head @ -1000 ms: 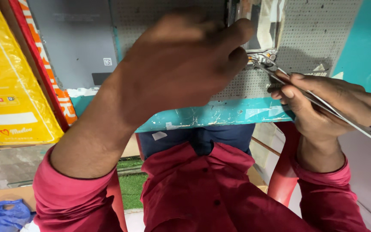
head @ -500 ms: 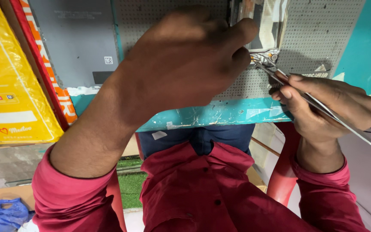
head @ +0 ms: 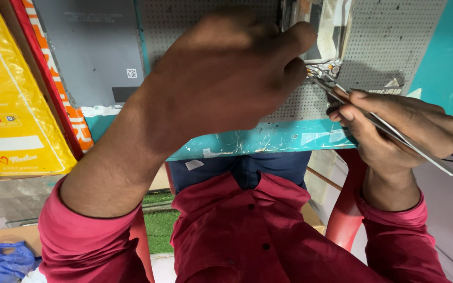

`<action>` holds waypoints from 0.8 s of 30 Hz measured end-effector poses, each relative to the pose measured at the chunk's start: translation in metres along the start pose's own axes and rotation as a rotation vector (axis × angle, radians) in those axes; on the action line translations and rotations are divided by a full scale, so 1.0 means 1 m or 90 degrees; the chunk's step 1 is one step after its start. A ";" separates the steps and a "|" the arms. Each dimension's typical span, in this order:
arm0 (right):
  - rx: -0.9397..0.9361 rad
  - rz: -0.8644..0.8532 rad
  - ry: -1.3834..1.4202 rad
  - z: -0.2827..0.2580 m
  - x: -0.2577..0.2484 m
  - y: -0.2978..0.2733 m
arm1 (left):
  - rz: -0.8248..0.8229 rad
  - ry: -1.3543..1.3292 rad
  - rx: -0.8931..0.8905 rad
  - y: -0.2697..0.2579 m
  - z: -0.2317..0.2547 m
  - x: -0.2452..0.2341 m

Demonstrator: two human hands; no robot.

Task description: The person uses tweezers to manipulate small components on a disassembled mobile phone placed on a workbench. The hands carefully adjust and reposition internal parts while the phone remains open on the table.

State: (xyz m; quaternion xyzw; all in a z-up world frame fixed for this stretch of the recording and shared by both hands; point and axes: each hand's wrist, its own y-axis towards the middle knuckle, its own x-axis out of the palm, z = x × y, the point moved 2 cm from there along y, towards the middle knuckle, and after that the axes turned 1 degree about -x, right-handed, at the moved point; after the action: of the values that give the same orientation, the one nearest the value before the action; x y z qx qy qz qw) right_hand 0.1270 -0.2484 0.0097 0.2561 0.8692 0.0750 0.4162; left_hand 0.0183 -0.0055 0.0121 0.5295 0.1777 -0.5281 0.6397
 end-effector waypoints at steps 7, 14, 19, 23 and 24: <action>0.001 -0.001 -0.008 -0.002 -0.001 0.001 | -0.005 -0.003 0.001 0.000 -0.001 0.000; 0.038 0.016 0.030 -0.004 0.004 -0.001 | -0.010 0.049 0.025 0.000 0.000 0.000; 0.030 0.012 0.028 -0.005 0.003 0.002 | 0.007 0.049 0.028 0.002 0.001 -0.004; 0.030 0.024 0.035 -0.005 0.004 0.002 | -0.015 0.072 0.044 0.002 0.001 -0.006; 0.020 0.022 0.032 -0.004 0.003 0.003 | -0.019 0.076 0.038 0.003 0.001 -0.005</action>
State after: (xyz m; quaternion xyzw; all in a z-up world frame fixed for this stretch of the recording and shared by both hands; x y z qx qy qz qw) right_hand 0.1229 -0.2441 0.0111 0.2753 0.8760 0.0751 0.3889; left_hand 0.0185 -0.0045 0.0175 0.5762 0.2077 -0.5102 0.6038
